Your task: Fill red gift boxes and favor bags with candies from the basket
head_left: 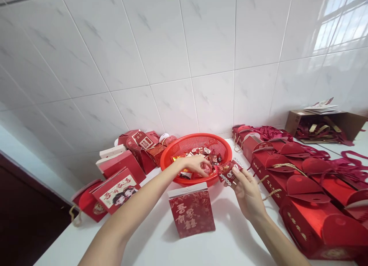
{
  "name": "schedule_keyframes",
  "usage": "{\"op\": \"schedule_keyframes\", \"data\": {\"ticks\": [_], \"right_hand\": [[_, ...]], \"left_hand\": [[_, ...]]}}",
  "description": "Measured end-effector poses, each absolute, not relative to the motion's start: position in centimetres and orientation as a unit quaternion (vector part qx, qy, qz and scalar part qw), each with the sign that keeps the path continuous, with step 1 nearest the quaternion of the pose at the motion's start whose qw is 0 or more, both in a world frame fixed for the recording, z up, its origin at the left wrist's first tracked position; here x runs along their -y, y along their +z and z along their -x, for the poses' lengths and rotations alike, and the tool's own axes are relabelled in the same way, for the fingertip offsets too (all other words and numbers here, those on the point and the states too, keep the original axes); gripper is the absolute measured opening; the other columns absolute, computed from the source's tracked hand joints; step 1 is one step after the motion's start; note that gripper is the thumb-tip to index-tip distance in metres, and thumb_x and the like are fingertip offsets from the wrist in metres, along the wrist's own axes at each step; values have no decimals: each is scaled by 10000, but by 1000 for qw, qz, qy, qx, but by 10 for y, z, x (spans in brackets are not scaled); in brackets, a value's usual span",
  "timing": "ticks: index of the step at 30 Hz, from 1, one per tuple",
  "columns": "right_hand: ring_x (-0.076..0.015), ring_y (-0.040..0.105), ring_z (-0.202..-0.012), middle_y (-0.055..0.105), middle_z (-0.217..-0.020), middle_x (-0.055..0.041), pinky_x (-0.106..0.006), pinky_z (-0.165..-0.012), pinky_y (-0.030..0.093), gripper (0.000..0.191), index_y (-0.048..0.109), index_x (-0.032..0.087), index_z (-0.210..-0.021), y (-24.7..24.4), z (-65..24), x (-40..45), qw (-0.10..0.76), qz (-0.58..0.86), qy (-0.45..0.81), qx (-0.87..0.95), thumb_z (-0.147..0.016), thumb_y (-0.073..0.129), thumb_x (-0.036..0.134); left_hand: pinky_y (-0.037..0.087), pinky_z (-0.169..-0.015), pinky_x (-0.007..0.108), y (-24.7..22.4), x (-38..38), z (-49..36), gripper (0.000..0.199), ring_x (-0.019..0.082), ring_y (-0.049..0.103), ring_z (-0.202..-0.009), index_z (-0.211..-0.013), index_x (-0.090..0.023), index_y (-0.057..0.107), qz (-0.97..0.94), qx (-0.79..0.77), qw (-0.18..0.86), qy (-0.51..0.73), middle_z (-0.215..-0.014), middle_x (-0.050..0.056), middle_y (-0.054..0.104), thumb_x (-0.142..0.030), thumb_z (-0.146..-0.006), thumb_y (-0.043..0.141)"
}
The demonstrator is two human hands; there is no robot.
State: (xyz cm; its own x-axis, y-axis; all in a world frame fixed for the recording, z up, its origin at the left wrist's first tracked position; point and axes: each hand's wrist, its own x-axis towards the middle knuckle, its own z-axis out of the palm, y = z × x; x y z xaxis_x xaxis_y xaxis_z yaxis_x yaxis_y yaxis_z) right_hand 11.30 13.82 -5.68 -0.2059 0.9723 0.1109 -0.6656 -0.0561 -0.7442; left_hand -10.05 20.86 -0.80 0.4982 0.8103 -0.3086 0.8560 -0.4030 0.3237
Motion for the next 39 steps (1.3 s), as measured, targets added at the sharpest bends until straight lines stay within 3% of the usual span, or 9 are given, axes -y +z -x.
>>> {"op": "schedule_keyframes", "data": {"ticks": [4,9,15,18,21,25,29,34,39], "right_hand": [[-154,594,-682,712,-869,-28,-249,-513,484,308,712,206,-820,-56,-113,-138,577,235,693,364,-687,836,455],[-156,589,-661,701,-836,-40,-249,-494,475,361,687,187,-790,-56,-112,-138,585,262,676,363,-644,851,473],[-153,611,-617,695,-778,-34,-261,-506,484,362,655,174,-760,-55,-113,-137,594,276,667,354,-635,854,450],[-160,629,-561,694,-752,-17,-274,-496,481,379,636,181,-779,-53,-114,-138,606,285,658,344,-601,866,424],[-161,628,-525,694,-733,-16,-277,-485,469,378,622,181,-776,-51,-115,-139,607,289,655,346,-598,856,418],[-157,616,-516,685,-704,-12,-276,-479,459,364,620,180,-761,-49,-115,-141,610,297,651,340,-597,850,410],[-133,583,-512,665,-689,1,-265,-478,451,345,603,181,-721,-50,-115,-142,622,297,644,333,-602,844,398],[-133,566,-525,664,-689,-9,-263,-468,440,327,617,184,-756,-52,-115,-140,619,291,641,348,-629,825,403],[-130,559,-534,670,-709,-11,-263,-472,450,333,605,185,-724,-51,-114,-139,620,293,644,339,-610,838,393]], "left_hand": [[518,-824,332,-26,-214,95,372,275,665,-970,-1085,-238,718,-817,-550,80,-153,-1106,88,712,-240,-713,719],[507,-829,409,-11,-222,107,228,348,670,-990,-1013,-120,714,-740,-661,-28,-118,-1101,230,691,-174,-827,594],[462,-956,284,0,-229,101,320,236,629,-1134,-1187,-258,694,-803,-587,35,-95,-1206,67,695,-272,-887,584],[335,-1136,389,-9,-232,81,580,301,423,-1390,-1380,-277,577,-848,-518,71,-90,-1516,106,467,-376,-818,681],[274,-1170,467,-18,-236,64,686,353,280,-1468,-1446,-282,509,-856,-493,94,-122,-1619,122,291,-361,-790,690],[508,-900,352,-20,-242,61,446,299,641,-1093,-1170,-257,721,-822,-524,143,-171,-1282,86,664,-293,-726,711],[502,-679,296,-14,-246,77,156,232,661,-736,-802,-183,751,-799,-570,118,-153,-796,64,733,-183,-653,707],[465,-637,256,-4,-246,107,186,201,653,-744,-867,-177,730,-781,-607,97,-114,-823,54,734,-142,-720,622],[487,-782,248,-7,-246,110,375,222,663,-977,-1108,-230,714,-794,-590,105,-102,-1096,49,736,-207,-735,679]]}}
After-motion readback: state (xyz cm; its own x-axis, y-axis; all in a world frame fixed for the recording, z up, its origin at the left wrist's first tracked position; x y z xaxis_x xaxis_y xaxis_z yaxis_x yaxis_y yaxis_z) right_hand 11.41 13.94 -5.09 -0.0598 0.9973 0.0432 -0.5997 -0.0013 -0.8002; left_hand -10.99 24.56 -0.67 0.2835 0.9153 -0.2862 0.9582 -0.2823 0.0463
